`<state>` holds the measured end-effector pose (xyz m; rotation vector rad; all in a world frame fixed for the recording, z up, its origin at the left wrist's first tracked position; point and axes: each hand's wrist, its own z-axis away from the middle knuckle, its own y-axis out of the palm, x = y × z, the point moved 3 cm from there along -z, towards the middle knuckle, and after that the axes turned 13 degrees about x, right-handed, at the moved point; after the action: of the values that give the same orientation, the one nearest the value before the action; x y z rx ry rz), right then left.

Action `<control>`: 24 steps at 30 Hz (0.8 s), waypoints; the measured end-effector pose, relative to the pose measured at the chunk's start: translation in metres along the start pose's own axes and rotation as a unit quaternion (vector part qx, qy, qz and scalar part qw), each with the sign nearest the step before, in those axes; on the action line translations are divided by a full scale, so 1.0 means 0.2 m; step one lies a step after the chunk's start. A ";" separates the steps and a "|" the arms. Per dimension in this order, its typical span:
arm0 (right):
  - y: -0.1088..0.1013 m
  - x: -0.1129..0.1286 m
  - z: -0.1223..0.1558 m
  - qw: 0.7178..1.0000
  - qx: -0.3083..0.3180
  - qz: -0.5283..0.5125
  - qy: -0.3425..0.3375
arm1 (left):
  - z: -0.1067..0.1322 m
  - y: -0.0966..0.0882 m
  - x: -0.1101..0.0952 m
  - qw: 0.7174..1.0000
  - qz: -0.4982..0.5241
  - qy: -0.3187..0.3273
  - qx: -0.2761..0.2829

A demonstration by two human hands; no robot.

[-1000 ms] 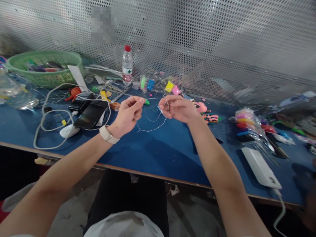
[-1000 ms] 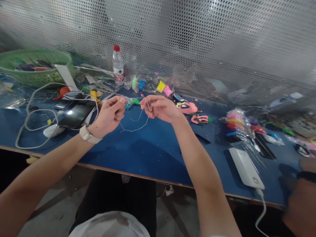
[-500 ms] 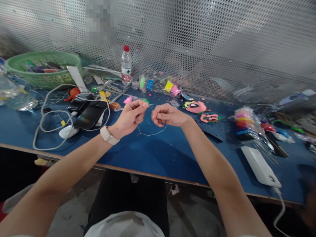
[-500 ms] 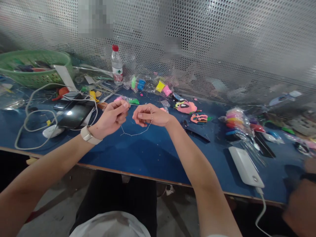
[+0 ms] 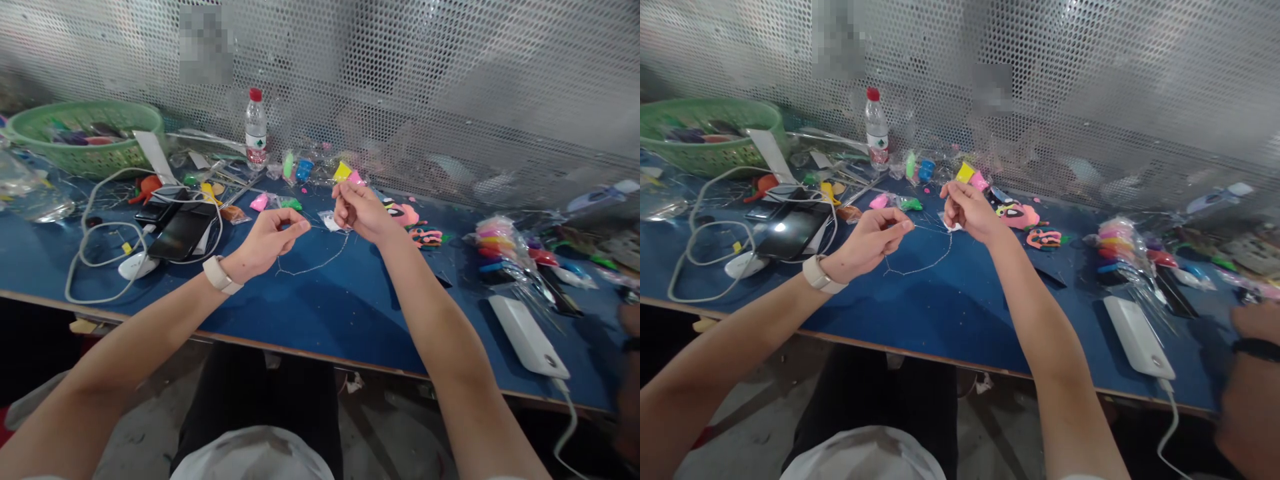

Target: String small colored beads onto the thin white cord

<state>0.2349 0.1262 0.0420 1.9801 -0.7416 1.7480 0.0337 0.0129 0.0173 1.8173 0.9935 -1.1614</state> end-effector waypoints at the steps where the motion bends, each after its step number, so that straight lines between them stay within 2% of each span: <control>1: -0.02 0.01 0.00 1.000 -0.010 0.002 -0.002 | 0.00 0.01 0.00 1.000 -0.011 -0.009 0.006; 5: -0.04 0.07 0.01 0.999 -0.029 0.018 -0.014 | 0.01 0.02 0.02 0.998 -0.046 -0.042 0.006; 9: 0.01 0.18 0.04 0.998 -0.028 0.043 -0.036 | 0.01 0.00 0.03 0.997 -0.056 -0.055 -0.012; 17: 0.23 0.39 0.11 0.991 0.012 0.090 -0.095 | 0.00 -0.01 0.07 0.994 -0.093 -0.049 -0.012; 22: 0.40 0.41 0.13 0.983 0.059 0.145 -0.095 | -0.01 -0.01 0.09 0.993 -0.111 -0.038 -0.015; 24: 0.50 0.40 0.15 0.975 0.092 0.183 -0.091 | -0.01 -0.02 0.08 0.992 -0.127 -0.001 -0.006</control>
<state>0.2022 0.0201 0.1121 2.2656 -1.1011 1.9143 0.0360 0.0188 0.0023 1.7162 1.2561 -1.3045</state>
